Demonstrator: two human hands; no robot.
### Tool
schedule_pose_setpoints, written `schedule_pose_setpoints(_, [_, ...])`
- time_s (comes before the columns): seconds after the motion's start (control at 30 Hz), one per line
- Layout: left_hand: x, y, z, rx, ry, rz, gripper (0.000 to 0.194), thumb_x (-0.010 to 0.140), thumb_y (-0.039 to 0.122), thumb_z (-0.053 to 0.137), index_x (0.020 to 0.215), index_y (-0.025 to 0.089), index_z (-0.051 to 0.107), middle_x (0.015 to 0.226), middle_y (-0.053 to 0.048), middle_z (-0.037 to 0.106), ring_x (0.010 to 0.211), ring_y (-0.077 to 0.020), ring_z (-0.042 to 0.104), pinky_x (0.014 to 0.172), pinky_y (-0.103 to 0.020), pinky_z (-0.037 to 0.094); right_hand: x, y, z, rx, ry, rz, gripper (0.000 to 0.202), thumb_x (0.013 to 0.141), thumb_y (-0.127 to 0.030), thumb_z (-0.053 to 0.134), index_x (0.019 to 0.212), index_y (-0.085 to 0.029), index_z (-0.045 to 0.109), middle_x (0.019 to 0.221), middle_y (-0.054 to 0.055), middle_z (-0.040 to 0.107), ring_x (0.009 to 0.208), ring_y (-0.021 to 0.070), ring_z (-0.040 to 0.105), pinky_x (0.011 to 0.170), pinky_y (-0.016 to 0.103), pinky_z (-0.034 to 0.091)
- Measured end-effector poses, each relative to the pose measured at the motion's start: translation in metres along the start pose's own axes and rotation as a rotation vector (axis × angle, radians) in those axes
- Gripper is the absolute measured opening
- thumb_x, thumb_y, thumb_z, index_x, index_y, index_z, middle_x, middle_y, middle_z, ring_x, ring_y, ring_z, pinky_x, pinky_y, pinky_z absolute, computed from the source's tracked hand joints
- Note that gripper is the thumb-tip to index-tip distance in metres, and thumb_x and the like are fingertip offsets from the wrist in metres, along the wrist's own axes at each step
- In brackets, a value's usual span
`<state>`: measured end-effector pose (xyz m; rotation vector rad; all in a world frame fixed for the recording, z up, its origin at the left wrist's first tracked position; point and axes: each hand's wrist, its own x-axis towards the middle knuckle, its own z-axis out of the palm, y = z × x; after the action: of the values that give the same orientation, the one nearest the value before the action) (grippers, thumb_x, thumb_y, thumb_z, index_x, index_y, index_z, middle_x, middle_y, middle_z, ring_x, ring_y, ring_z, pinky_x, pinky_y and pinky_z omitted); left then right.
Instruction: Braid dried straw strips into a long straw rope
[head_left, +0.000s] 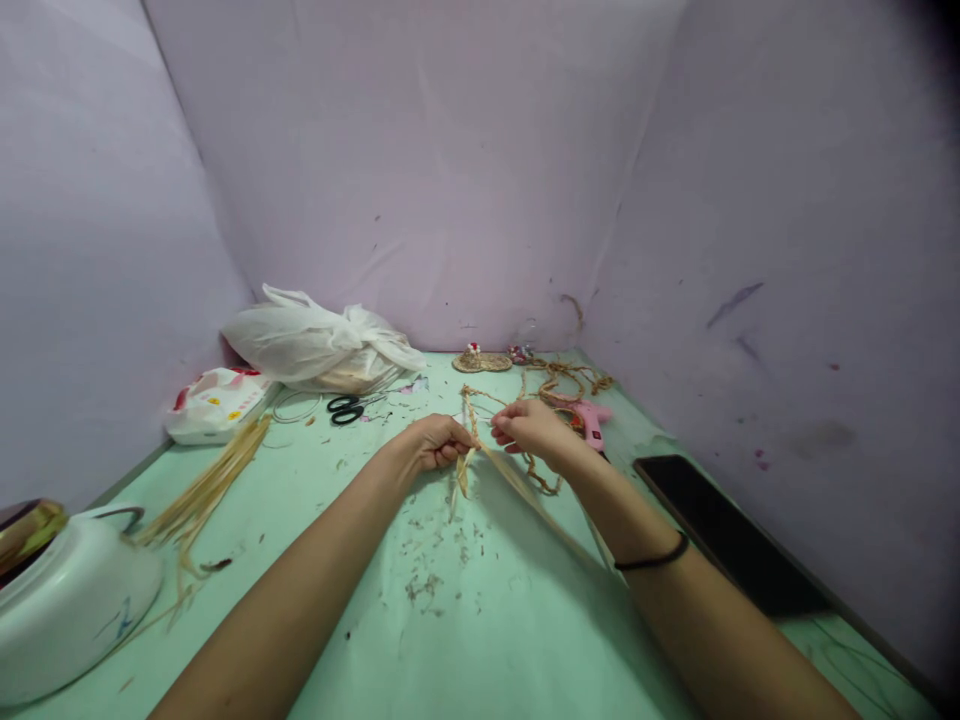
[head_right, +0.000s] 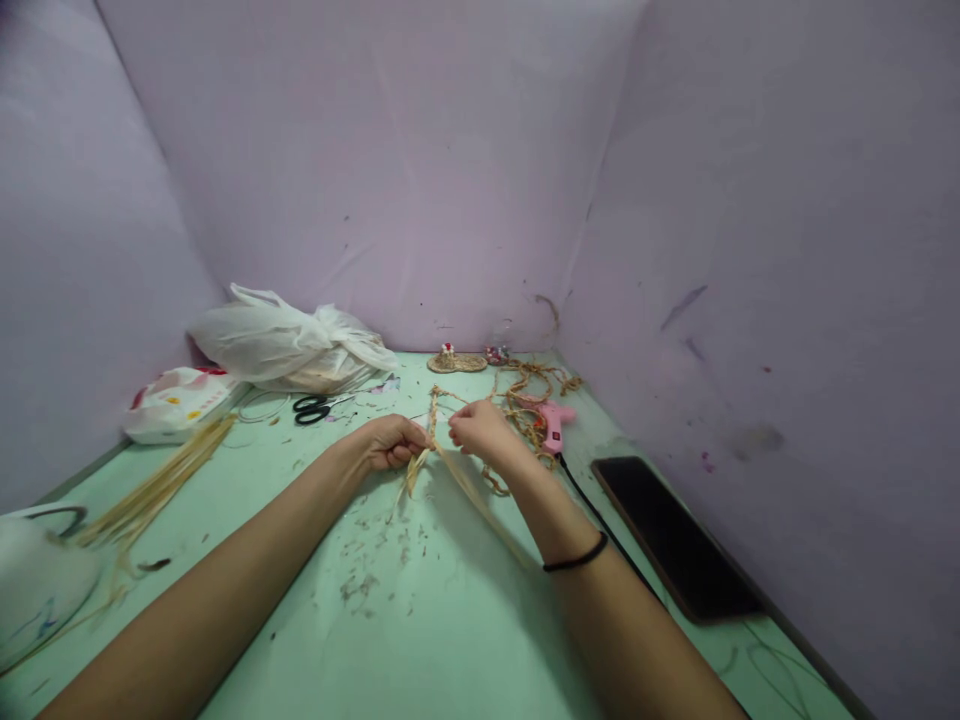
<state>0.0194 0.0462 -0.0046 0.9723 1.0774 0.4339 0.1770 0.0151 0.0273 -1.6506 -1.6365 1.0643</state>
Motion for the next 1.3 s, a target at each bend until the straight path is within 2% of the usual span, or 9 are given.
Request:
schedule_pose_setpoints(0.17, [0.0, -0.001, -0.001, 0.068, -0.017, 0.005, 0.012, 0.05, 0.018, 0.057, 0.049, 0.013, 0.045, 0.037, 0.007, 0.031, 0.031, 0.0001, 0.018, 0.031, -0.014, 0.009, 0.003, 0.006, 0.022, 0.269, -0.227, 0.11, 0.006, 0.063, -0.011, 0.05, 0.058, -0.014, 0.049, 0.048, -0.001, 0.048, 0.038, 0.0052, 0.037, 0.037, 0.017, 0.028])
schedule_pose_setpoints(0.27, [-0.003, 0.0, 0.002, 0.186, 0.059, 0.016, 0.01, 0.051, 0.019, 0.058, 0.052, 0.012, 0.051, 0.037, 0.006, 0.032, 0.032, -0.0009, 0.02, 0.032, -0.015, 0.01, 0.005, 0.01, 0.025, 0.204, -0.177, 0.093, 0.008, 0.059, -0.011, 0.05, 0.053, -0.014, 0.047, 0.041, -0.005, 0.039, 0.033, 0.0028, 0.024, 0.033, 0.019, 0.015])
schedule_pose_setpoints(0.4, [-0.014, 0.004, 0.009, 0.443, 0.247, 0.063, 0.011, 0.05, 0.018, 0.06, 0.048, 0.013, 0.051, 0.033, 0.005, 0.033, 0.031, -0.004, 0.026, 0.033, -0.018, 0.015, 0.009, 0.015, 0.025, 0.093, -0.127, 0.088, 0.007, 0.056, -0.014, 0.052, 0.051, -0.015, 0.047, 0.036, -0.008, 0.03, 0.032, 0.0035, 0.02, 0.034, 0.02, 0.013])
schedule_pose_setpoints(0.6, [-0.032, 0.018, 0.016, 0.682, 0.379, 0.124, 0.008, 0.052, 0.015, 0.06, 0.046, 0.012, 0.055, 0.03, 0.003, 0.036, 0.03, -0.0064, 0.028, 0.034, -0.02, 0.02, 0.007, 0.016, 0.027, 0.105, -0.115, 0.073, 0.004, 0.056, -0.017, 0.051, 0.053, -0.015, 0.051, 0.041, -0.005, 0.042, 0.035, 0.0046, 0.026, 0.035, 0.02, 0.017])
schedule_pose_setpoints(0.67, [-0.036, 0.02, 0.025, 0.742, 0.413, 0.119, 0.01, 0.052, 0.014, 0.06, 0.044, 0.013, 0.053, 0.03, 0.003, 0.037, 0.03, -0.007, 0.029, 0.035, -0.021, 0.021, 0.006, 0.015, 0.028, 0.162, -0.135, 0.077, 0.003, 0.057, -0.016, 0.05, 0.055, -0.015, 0.051, 0.043, -0.004, 0.045, 0.035, 0.0045, 0.024, 0.034, 0.02, 0.016])
schedule_pose_setpoints(0.9, [-0.04, 0.012, 0.06, 1.014, 0.632, 0.271, 0.014, 0.047, 0.01, 0.063, 0.047, 0.016, 0.05, 0.039, 0.0, 0.042, 0.047, -0.0151, 0.048, 0.041, -0.021, 0.027, 0.005, 0.018, 0.03, 0.349, -0.152, 0.08, 0.01, 0.055, -0.01, 0.045, 0.048, -0.016, 0.043, 0.036, -0.008, 0.026, 0.034, 0.0045, 0.02, 0.034, 0.019, 0.013])
schedule_pose_setpoints(1.03, [-0.045, 0.022, 0.047, 0.967, 0.425, 0.144, 0.01, 0.055, 0.015, 0.06, 0.047, 0.014, 0.054, 0.043, -0.004, 0.05, 0.04, -0.0135, 0.046, 0.04, -0.022, 0.029, 0.006, 0.017, 0.029, 0.374, -0.2, 0.094, 0.007, 0.055, -0.01, 0.047, 0.05, -0.014, 0.047, 0.037, -0.007, 0.032, 0.033, 0.0033, 0.02, 0.034, 0.019, 0.013])
schedule_pose_setpoints(1.17, [-0.039, 0.026, 0.026, 0.525, 0.442, 0.064, 0.013, 0.064, 0.017, 0.055, 0.054, 0.01, 0.055, 0.049, -0.006, 0.055, 0.034, -0.0075, 0.039, 0.035, -0.02, 0.029, 0.008, 0.018, 0.026, 0.437, -0.269, 0.107, 0.004, 0.06, -0.014, 0.051, 0.056, -0.013, 0.051, 0.04, -0.007, 0.038, 0.033, 0.0024, 0.02, 0.034, 0.018, 0.014])
schedule_pose_setpoints(1.3, [-0.02, 0.013, 0.015, 0.077, 0.103, -0.069, 0.012, 0.07, 0.009, 0.049, 0.06, 0.008, 0.055, 0.052, -0.005, 0.056, 0.038, -0.004, 0.044, 0.037, -0.013, 0.032, 0.01, 0.022, 0.024, 0.47, -0.328, 0.096, 0.004, 0.061, -0.016, 0.054, 0.063, -0.013, 0.054, 0.052, -0.002, 0.053, 0.037, 0.003, 0.032, 0.036, 0.016, 0.019])
